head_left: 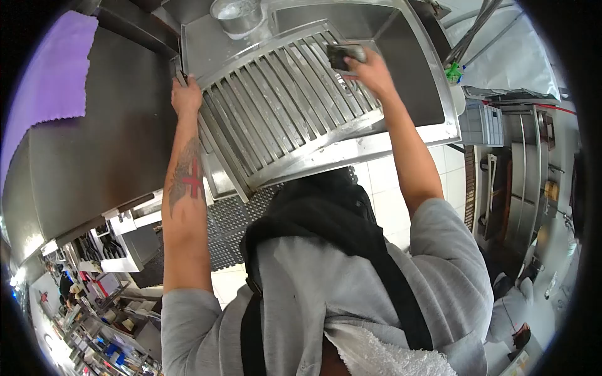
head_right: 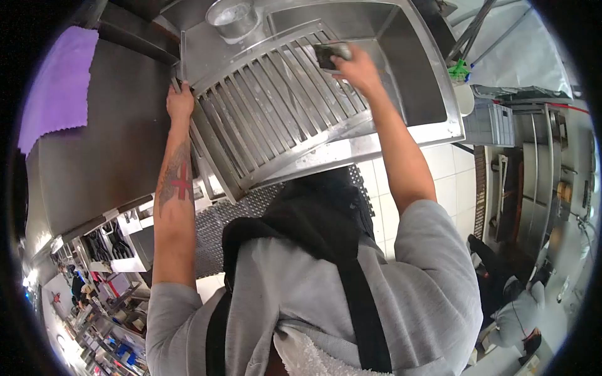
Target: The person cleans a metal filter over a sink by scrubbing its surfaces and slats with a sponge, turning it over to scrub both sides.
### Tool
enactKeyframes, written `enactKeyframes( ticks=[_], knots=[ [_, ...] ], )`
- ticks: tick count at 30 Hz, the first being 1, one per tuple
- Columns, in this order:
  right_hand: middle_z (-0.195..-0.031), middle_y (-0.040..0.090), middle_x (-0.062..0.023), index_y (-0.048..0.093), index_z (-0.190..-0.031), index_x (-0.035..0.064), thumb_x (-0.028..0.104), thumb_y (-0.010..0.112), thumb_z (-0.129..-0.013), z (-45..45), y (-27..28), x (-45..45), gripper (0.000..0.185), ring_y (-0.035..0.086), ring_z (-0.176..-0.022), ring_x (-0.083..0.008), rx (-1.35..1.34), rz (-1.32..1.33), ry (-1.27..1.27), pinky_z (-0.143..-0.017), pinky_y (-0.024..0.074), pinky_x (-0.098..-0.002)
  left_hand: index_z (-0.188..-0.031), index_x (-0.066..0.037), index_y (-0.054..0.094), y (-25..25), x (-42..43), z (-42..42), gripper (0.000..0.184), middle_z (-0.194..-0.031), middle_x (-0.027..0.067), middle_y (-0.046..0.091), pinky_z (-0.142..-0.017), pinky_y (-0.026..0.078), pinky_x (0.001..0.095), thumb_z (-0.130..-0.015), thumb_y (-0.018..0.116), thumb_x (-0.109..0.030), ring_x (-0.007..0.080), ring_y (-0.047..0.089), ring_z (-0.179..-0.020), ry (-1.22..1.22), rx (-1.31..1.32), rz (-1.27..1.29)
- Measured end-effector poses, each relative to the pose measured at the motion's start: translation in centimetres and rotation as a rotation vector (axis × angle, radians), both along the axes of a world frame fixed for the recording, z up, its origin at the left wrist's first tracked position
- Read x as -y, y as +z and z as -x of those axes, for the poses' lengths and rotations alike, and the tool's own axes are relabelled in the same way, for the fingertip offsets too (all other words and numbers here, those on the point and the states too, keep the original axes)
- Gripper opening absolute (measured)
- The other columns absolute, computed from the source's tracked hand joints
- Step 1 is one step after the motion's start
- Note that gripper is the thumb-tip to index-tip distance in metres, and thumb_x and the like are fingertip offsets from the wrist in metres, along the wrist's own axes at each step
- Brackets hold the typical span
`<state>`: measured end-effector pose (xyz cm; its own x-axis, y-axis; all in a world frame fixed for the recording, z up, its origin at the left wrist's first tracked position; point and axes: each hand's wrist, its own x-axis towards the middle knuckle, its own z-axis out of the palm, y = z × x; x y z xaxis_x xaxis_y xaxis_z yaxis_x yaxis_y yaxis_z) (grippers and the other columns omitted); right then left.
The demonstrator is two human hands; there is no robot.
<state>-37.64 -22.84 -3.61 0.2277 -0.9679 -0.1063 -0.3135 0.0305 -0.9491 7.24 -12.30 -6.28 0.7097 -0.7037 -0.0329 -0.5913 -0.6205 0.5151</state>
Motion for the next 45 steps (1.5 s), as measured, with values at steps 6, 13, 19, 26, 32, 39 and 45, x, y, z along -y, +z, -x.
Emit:
enactKeyframes(
  ticks=[6,13,19,26,32,39,45],
  knots=[
    [-0.11,0.075,-0.0131,0.065,-0.116,0.0048,0.011,0.081,-0.08,6.7,-0.5,-10.2,0.04,0.072,-0.098,-0.0228,0.024,0.004,-0.149,-0.078,0.058,-0.0432,-0.153,0.004,0.036,0.5,-0.7,1.1,0.072,-0.149,0.0298,0.048,-0.117,0.036,0.0436,-0.099,0.055,-0.039,0.043,0.045,-0.14,-0.037,0.032,0.272],
    [-0.137,0.059,-0.0227,0.061,-0.125,-0.0012,-0.007,0.06,-0.064,-1.4,-3.2,-23.0,0.061,0.049,-0.134,-0.0434,-0.354,0.545,0.29,-0.118,0.0359,-0.0498,-0.145,0.007,0.048,0.0,-1.0,0.5,0.063,-0.144,0.0313,0.053,-0.113,0.04,0.0457,-0.098,0.056,-0.034,0.045,0.049,-0.136,-0.065,-0.077,0.102],
    [-0.146,0.056,-0.014,0.06,-0.136,0.008,0.004,0.063,-0.073,-5.4,-3.3,-25.4,0.063,0.049,-0.139,-0.0314,-0.216,0.694,0.689,-0.123,0.0324,-0.0454,-0.146,0.01,0.042,1.7,-3.1,2.6,0.065,-0.14,0.0342,0.054,-0.11,0.042,0.0455,-0.096,0.058,-0.028,0.0458,0.052,-0.132,-0.146,0.177,0.105],
    [-0.13,0.066,-0.018,0.07,-0.12,0.0047,0.0,0.06,-0.072,11.4,-4.4,-15.3,0.049,0.056,-0.13,-0.0364,-0.588,0.734,0.159,-0.114,0.0401,-0.0481,-0.152,0.01,0.031,0.1,-11.4,7.9,0.067,-0.146,0.0368,0.046,-0.114,0.038,0.043,-0.094,0.053,-0.013,0.0466,0.048,-0.136,-0.221,0.165,0.159],
    [-0.109,0.07,-0.0185,0.071,-0.106,0.0049,0.004,0.06,-0.076,-0.6,-8.2,-24.6,0.032,0.064,-0.113,-0.0392,-0.358,0.822,0.006,-0.109,0.0444,-0.0461,-0.149,0.006,0.041,-0.3,-9.9,6.7,0.061,-0.14,0.0299,0.055,-0.11,0.042,0.0446,-0.093,0.058,-0.012,0.0424,0.055,-0.129,-0.158,0.183,0.221],
    [-0.112,0.072,-0.0158,0.068,-0.127,0.0194,0.004,0.064,-0.075,-6.4,-0.5,-28.8,0.054,0.07,-0.097,-0.0327,0.271,0.235,0.505,-0.093,0.0545,-0.0439,-0.133,0.005,0.054,2.4,-11.2,8.0,0.054,-0.124,0.0262,0.065,-0.104,0.044,0.0448,-0.1,0.062,-0.036,0.0406,0.062,-0.118,-0.075,0.034,0.265],
    [-0.117,0.071,-0.0138,0.061,-0.131,-0.0022,0.008,0.073,-0.088,15.1,-5.0,-29.7,0.046,0.069,-0.104,-0.0225,0.39,-0.216,-0.041,-0.092,0.0563,-0.0342,-0.132,0.005,0.057,3.3,-17.4,4.8,0.062,-0.123,0.0259,0.067,-0.105,0.044,0.0415,-0.103,0.053,-0.05,0.0345,0.062,-0.121,-0.297,-0.083,0.209]
  ],
)
